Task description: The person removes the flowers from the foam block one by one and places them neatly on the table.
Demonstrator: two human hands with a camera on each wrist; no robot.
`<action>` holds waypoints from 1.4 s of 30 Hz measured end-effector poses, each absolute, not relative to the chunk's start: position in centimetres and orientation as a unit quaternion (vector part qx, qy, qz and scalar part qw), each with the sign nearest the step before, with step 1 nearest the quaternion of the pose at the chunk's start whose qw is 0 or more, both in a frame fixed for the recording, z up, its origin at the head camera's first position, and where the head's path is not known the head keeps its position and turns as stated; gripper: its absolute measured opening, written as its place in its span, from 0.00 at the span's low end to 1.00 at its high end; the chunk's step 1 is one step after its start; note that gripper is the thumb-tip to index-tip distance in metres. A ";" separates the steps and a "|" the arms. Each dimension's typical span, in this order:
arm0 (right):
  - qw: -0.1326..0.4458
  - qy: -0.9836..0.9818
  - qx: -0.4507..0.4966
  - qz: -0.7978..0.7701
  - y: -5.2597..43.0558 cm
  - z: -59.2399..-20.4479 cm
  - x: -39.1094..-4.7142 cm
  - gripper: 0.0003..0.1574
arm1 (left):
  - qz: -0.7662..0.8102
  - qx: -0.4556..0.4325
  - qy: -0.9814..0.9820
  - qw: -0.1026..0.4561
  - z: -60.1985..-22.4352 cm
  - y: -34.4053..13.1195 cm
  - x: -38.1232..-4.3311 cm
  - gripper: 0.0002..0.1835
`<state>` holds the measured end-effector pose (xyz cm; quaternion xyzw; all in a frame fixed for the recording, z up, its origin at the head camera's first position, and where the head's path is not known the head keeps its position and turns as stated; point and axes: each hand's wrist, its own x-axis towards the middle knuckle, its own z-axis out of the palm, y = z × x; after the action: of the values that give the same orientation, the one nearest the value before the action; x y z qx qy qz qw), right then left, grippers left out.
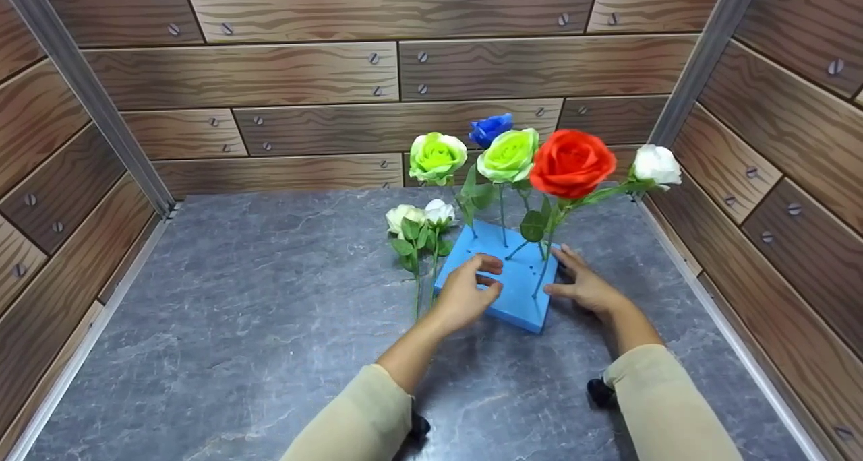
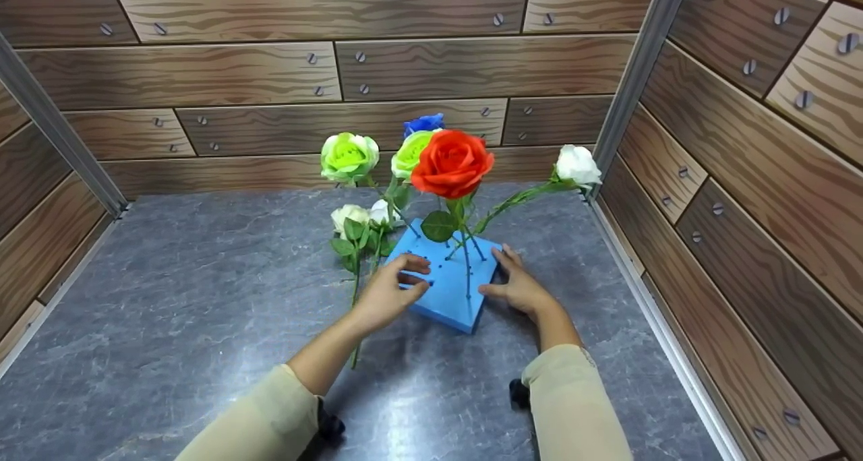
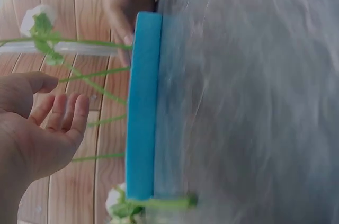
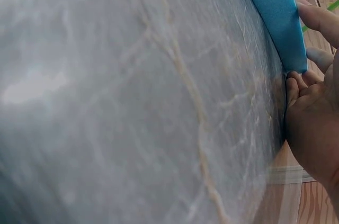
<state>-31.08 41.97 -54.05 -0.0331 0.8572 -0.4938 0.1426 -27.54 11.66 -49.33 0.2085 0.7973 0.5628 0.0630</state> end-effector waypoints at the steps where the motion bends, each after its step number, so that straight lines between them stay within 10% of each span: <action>1: 0.141 0.857 -0.031 -0.495 41.9 -54.1 -31.0 0.66 | 0.562 0.211 0.797 0.065 -49.5 12.0 -27.4 0.19; 10: 0.128 0.859 -0.036 -0.494 41.7 -54.1 -30.8 0.65 | 0.563 0.235 0.791 0.051 -50.3 14.8 -26.8 0.28; 42: 0.129 0.865 -0.038 -0.484 42.1 -53.9 -30.8 0.70 | 0.526 0.247 0.813 -0.035 -49.7 18.6 -26.3 0.12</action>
<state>-30.83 42.11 -53.90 -0.0376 0.8650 -0.4836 0.1286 -26.26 18.59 -49.72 0.2473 0.8132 0.5256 -0.0346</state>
